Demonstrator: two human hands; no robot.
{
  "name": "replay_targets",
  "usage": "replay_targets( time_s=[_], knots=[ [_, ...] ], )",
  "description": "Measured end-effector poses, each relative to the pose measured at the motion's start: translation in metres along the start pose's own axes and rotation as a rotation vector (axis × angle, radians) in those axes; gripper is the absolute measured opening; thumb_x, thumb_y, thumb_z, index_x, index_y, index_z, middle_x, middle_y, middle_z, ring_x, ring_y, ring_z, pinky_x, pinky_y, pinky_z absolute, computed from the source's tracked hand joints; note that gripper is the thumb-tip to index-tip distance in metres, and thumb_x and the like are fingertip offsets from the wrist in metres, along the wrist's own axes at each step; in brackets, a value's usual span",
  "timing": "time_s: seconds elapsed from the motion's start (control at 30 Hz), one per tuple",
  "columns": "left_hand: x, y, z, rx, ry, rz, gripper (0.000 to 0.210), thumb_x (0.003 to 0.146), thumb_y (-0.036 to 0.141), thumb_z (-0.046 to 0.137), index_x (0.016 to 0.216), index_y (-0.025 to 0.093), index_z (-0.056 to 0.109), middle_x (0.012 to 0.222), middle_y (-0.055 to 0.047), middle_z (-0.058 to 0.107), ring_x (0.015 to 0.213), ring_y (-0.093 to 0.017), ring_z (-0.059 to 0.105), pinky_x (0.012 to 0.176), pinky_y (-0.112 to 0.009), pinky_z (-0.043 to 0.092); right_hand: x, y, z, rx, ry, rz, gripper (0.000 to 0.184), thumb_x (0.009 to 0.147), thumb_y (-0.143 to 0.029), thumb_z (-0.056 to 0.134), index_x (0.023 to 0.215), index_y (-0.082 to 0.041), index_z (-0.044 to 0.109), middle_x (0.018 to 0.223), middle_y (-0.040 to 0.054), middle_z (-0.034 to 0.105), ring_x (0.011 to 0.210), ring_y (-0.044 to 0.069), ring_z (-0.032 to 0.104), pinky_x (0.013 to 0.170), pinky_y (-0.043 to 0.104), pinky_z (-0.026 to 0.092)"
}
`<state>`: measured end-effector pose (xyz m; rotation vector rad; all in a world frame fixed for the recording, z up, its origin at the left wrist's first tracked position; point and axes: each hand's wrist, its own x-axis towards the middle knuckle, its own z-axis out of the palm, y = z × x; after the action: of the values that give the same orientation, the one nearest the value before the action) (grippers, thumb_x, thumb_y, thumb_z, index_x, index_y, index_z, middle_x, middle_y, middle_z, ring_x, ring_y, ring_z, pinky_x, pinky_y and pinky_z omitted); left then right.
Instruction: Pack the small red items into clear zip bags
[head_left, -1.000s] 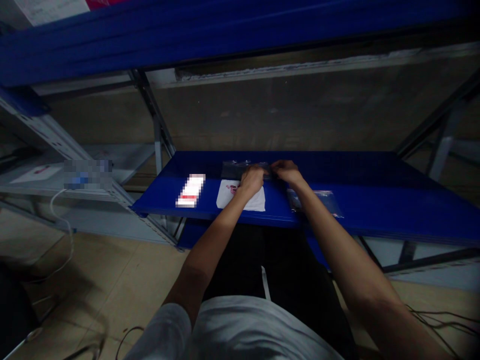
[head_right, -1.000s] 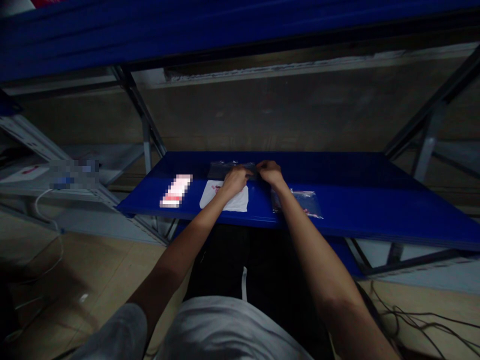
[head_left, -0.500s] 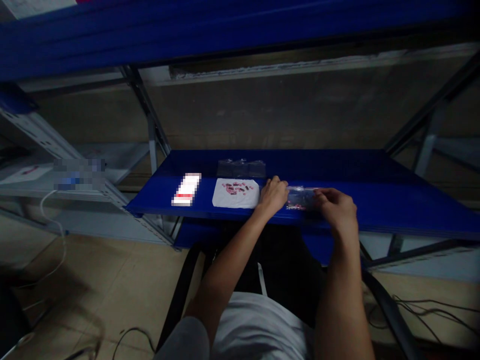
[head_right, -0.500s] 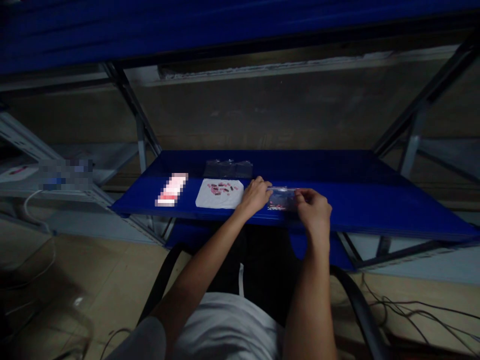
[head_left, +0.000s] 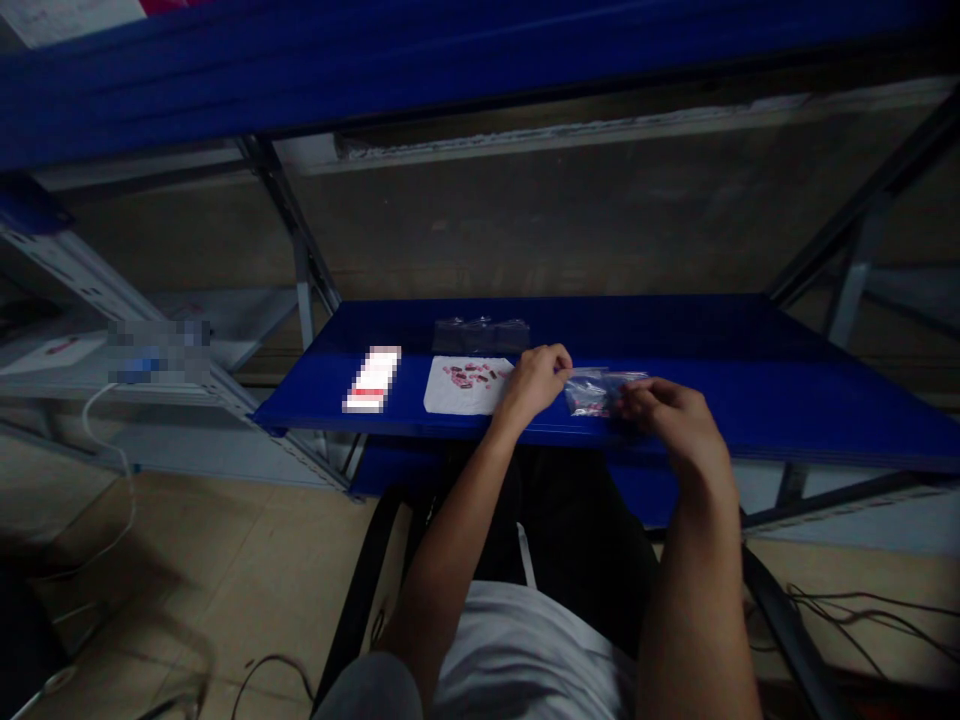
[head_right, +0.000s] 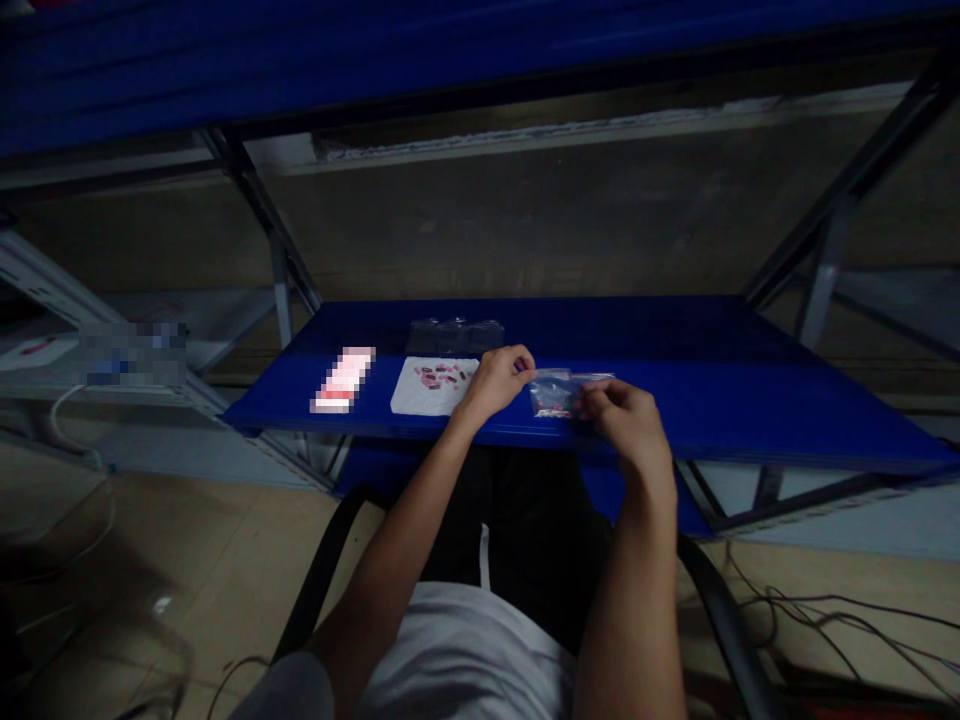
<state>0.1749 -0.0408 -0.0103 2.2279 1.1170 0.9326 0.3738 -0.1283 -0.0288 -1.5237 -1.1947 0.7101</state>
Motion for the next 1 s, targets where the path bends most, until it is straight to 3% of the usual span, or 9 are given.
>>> replay_targets(
  time_s=[0.17,0.33,0.77,1.0],
  knots=[
    [-0.025,0.022,-0.036,-0.21,0.105,0.027,0.005,0.09,0.014,0.07,0.087,0.018,0.069,0.088,-0.002,0.074,0.082,-0.014,0.068,0.082,-0.027,0.053,-0.016,-0.045,0.023,0.199,-0.215,-0.002,0.043,0.081,-0.062,0.077,0.076,-0.019,0.072,0.072,0.0058,0.07,0.059,0.015,0.059,0.05,0.024,0.041],
    [-0.056,0.042,-0.047,-0.259,0.222,0.012,0.006,0.091,0.015,0.069,0.087,0.02,0.067,0.088,0.0,0.073,0.08,-0.014,0.067,0.081,-0.026,0.053,-0.022,-0.064,0.034,0.232,-0.3,-0.044,0.044,0.079,-0.064,0.08,0.086,-0.02,0.075,0.078,0.0071,0.074,0.067,0.018,0.066,0.054,0.025,0.047],
    [-0.072,0.042,-0.046,-0.223,0.248,-0.019,0.006,0.093,0.018,0.067,0.089,0.022,0.067,0.093,0.001,0.074,0.081,-0.014,0.067,0.082,-0.026,0.053,-0.029,-0.08,0.051,0.189,-0.281,-0.147,0.05,0.079,-0.071,0.076,0.077,-0.022,0.069,0.07,0.004,0.068,0.062,0.017,0.06,0.053,0.027,0.045],
    [-0.074,0.044,-0.044,-0.26,0.219,0.045,0.009,0.092,0.015,0.068,0.086,0.022,0.067,0.09,0.001,0.074,0.082,-0.013,0.068,0.084,-0.026,0.054,-0.028,-0.077,0.056,0.164,-0.188,-0.169,0.05,0.081,-0.07,0.075,0.07,-0.022,0.066,0.065,0.0023,0.064,0.056,0.014,0.052,0.051,0.026,0.041]
  ],
)
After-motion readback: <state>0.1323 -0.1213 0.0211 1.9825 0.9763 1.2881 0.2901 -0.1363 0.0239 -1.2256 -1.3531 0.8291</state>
